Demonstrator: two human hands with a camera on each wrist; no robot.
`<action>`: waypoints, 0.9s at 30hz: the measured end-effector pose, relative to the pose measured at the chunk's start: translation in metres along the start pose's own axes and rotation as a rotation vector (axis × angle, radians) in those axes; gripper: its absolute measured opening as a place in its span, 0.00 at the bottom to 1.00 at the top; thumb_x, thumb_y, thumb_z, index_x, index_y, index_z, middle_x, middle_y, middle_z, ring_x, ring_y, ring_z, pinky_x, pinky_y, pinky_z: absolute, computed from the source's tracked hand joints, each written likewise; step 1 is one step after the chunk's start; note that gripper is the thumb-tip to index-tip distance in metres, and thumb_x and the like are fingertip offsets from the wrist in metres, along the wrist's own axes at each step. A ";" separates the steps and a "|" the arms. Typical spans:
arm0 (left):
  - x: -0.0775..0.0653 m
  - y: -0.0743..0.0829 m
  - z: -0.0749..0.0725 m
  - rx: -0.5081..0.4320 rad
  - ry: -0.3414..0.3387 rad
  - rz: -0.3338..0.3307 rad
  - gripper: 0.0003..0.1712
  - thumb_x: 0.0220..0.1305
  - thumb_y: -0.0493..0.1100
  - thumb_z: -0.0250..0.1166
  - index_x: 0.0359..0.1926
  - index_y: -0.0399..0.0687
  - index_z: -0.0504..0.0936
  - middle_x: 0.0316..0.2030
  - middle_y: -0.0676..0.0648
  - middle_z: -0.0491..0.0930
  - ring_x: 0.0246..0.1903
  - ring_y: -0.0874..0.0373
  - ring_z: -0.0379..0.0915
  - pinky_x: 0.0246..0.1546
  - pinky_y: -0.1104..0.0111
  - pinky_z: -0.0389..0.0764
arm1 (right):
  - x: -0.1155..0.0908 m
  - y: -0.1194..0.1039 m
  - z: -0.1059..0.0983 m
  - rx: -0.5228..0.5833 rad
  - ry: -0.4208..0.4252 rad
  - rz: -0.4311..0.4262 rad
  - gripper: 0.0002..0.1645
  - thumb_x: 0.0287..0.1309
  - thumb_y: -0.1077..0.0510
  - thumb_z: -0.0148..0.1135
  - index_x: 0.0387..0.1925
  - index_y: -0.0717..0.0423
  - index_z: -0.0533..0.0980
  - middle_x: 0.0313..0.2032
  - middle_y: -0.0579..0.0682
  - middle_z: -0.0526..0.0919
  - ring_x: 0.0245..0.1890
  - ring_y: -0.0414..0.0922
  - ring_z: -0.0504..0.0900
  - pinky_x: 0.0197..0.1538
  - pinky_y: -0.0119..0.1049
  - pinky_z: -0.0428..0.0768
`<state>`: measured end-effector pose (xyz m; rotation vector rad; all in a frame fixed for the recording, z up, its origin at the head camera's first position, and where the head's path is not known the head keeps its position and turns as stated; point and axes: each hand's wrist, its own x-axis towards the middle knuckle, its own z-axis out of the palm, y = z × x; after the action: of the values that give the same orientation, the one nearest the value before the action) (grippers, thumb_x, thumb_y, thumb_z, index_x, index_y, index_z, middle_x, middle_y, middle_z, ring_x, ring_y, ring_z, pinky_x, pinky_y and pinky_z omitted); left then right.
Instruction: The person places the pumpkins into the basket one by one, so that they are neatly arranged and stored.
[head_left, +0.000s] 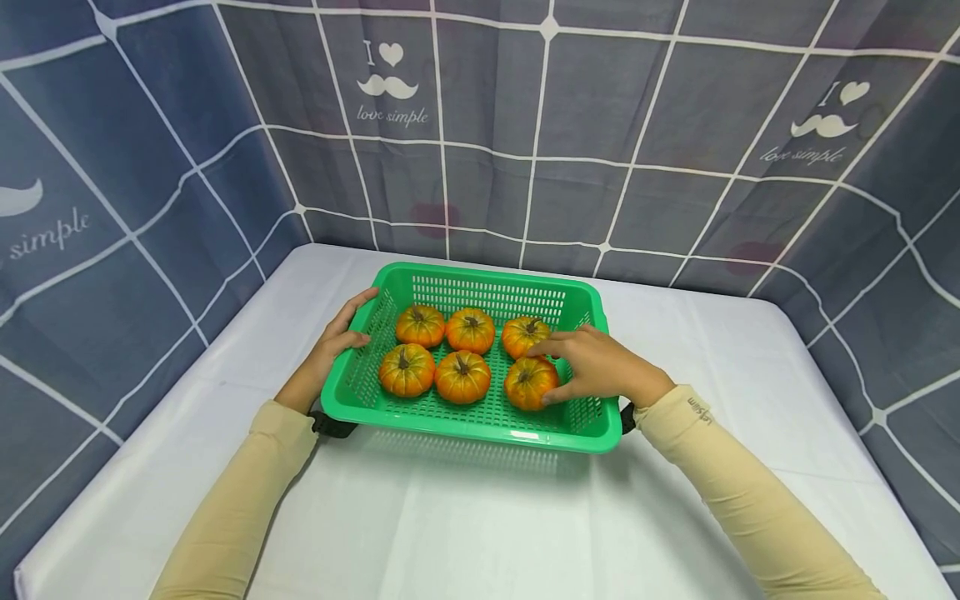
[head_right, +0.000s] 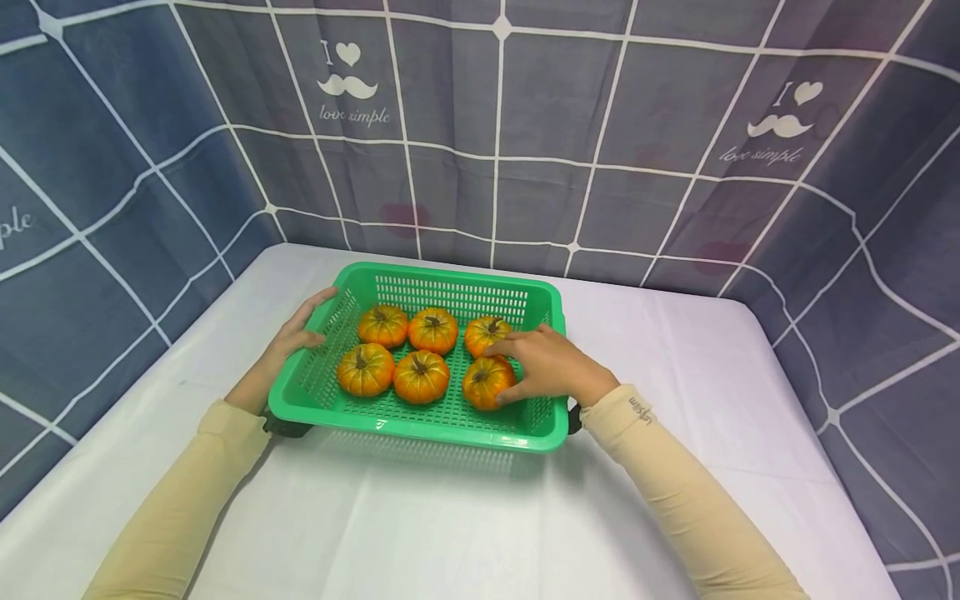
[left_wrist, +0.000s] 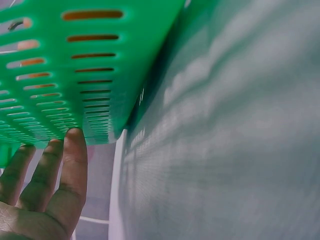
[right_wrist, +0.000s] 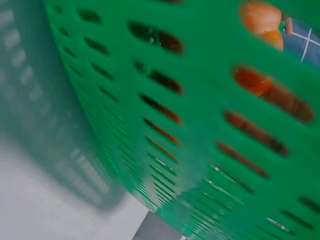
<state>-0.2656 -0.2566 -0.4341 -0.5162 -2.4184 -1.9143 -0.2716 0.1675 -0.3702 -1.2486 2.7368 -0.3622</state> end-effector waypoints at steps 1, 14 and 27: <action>0.000 0.000 0.000 0.002 0.000 0.000 0.45 0.69 0.36 0.49 0.87 0.40 0.52 0.87 0.40 0.43 0.85 0.41 0.31 0.70 0.33 0.53 | 0.000 0.000 0.001 -0.004 0.001 0.003 0.39 0.55 0.45 0.84 0.65 0.57 0.84 0.61 0.54 0.87 0.63 0.54 0.84 0.63 0.63 0.73; 0.002 -0.002 -0.001 -0.016 0.004 0.038 0.46 0.66 0.34 0.49 0.85 0.34 0.52 0.86 0.37 0.44 0.85 0.40 0.32 0.64 0.44 0.57 | 0.001 -0.004 0.006 -0.086 -0.022 0.051 0.40 0.55 0.43 0.83 0.67 0.51 0.83 0.59 0.53 0.89 0.62 0.59 0.84 0.69 0.75 0.66; 0.002 -0.002 -0.001 -0.012 0.002 0.032 0.46 0.66 0.34 0.49 0.86 0.36 0.52 0.87 0.38 0.43 0.85 0.39 0.31 0.63 0.44 0.59 | 0.003 -0.005 0.008 -0.134 -0.033 0.090 0.41 0.55 0.46 0.85 0.69 0.50 0.83 0.48 0.47 0.93 0.50 0.52 0.88 0.64 0.67 0.74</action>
<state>-0.2684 -0.2569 -0.4351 -0.5490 -2.3834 -1.9177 -0.2682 0.1610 -0.3767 -1.1442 2.8177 -0.1507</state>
